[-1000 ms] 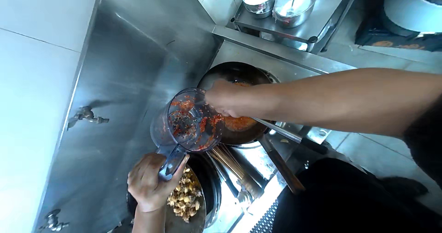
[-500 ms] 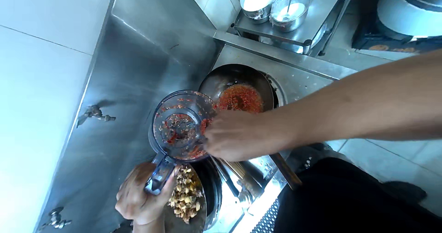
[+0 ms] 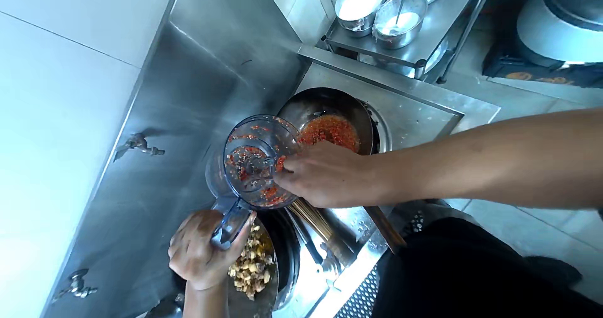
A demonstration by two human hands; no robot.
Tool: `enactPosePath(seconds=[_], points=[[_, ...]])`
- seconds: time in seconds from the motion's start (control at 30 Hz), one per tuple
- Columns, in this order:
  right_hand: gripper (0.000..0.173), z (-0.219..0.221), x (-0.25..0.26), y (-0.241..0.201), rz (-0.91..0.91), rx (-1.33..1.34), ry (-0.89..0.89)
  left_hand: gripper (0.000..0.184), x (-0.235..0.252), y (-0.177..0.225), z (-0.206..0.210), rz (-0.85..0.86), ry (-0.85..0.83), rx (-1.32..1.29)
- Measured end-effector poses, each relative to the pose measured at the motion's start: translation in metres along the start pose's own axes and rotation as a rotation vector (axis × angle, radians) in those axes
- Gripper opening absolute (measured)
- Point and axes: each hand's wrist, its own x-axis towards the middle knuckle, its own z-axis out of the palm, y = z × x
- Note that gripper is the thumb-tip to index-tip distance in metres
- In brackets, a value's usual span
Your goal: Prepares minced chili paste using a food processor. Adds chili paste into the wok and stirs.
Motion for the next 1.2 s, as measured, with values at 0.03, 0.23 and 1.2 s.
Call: enactPosePath(seconds=[0.03, 0.23, 1.2], points=[[0.021, 0.002, 0.002, 0.000, -0.006, -0.011, 0.020, 0.046, 0.001, 0.000, 0.000, 0.006, -0.002, -0.002], [0.020, 0.013, -0.015, 0.028, -0.026, -0.072, -0.022, 0.046, 0.001, -0.004, 0.000, 0.042, -0.014, 0.005], [0.028, 0.052, -0.010, 0.017, 0.929, 1.696, -0.038, 0.052, 0.036, -0.039, 0.057, 0.091, -0.445, 0.037]])
